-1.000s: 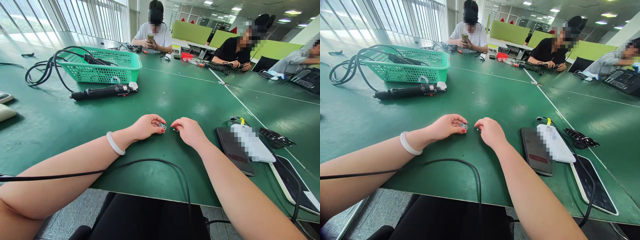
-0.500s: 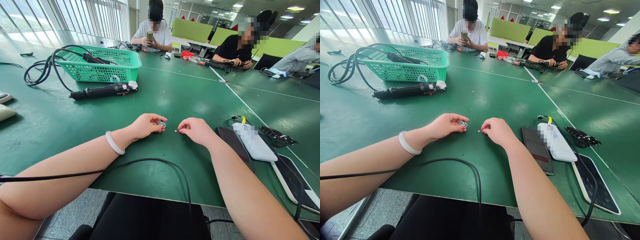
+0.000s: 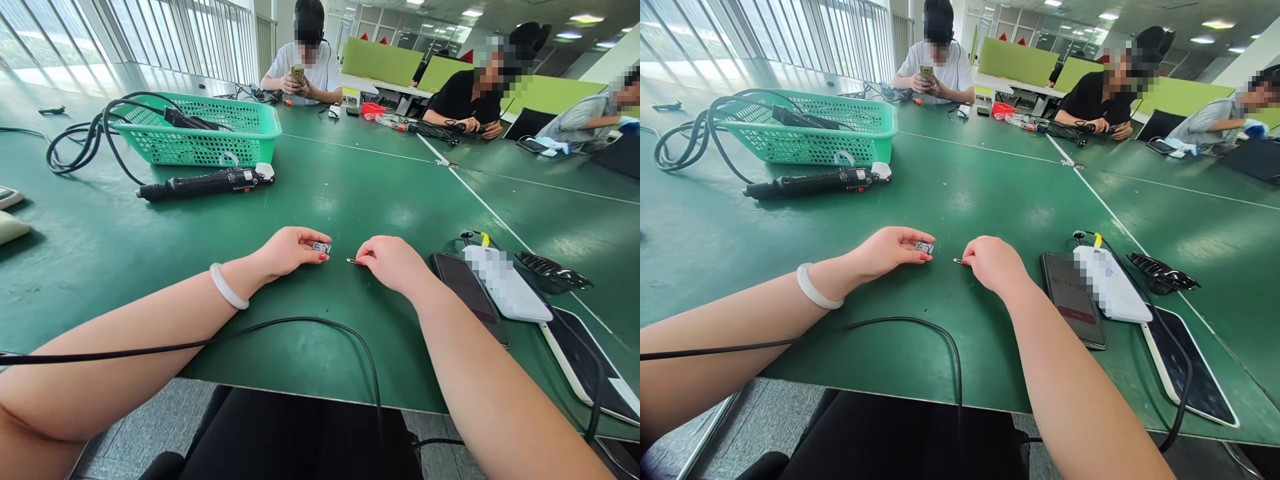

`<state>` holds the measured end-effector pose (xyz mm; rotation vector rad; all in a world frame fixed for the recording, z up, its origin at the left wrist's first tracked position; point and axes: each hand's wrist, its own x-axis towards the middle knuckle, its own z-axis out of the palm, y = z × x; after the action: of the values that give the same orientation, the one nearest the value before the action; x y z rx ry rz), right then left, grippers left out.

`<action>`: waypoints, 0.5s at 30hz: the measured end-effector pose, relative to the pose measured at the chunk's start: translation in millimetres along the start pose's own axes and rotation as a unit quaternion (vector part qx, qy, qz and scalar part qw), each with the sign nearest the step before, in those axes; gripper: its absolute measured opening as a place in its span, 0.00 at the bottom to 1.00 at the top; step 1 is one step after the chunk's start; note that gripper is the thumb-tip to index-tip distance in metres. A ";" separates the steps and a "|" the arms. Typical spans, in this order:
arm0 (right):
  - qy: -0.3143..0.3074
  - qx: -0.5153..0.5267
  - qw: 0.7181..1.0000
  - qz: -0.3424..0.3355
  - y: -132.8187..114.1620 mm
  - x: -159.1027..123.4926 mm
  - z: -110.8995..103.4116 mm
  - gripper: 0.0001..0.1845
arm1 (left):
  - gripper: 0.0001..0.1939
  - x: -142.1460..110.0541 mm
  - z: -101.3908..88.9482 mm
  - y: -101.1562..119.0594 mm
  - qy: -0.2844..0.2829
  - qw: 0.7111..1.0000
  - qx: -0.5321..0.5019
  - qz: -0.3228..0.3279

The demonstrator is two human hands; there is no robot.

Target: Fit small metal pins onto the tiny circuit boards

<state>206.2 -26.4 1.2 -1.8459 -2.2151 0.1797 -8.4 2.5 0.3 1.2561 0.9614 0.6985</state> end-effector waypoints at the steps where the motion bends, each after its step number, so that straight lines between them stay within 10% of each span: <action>1: 0.002 -0.006 1.000 -0.003 -0.4 0.0 0.3 0.10 | 0.19 -0.1 0.0 0.1 0.002 1.000 0.007 0.001; 15: 0.048 0.003 0.999 -0.025 -13.5 -4.2 -5.7 0.10 | 0.14 -0.1 -3.1 -3.2 0.027 0.969 0.219 0.112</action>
<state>195.6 -33.4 9.6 -1.7563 -2.1917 0.0864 -11.5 3.2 -2.9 1.7625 1.0656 0.7196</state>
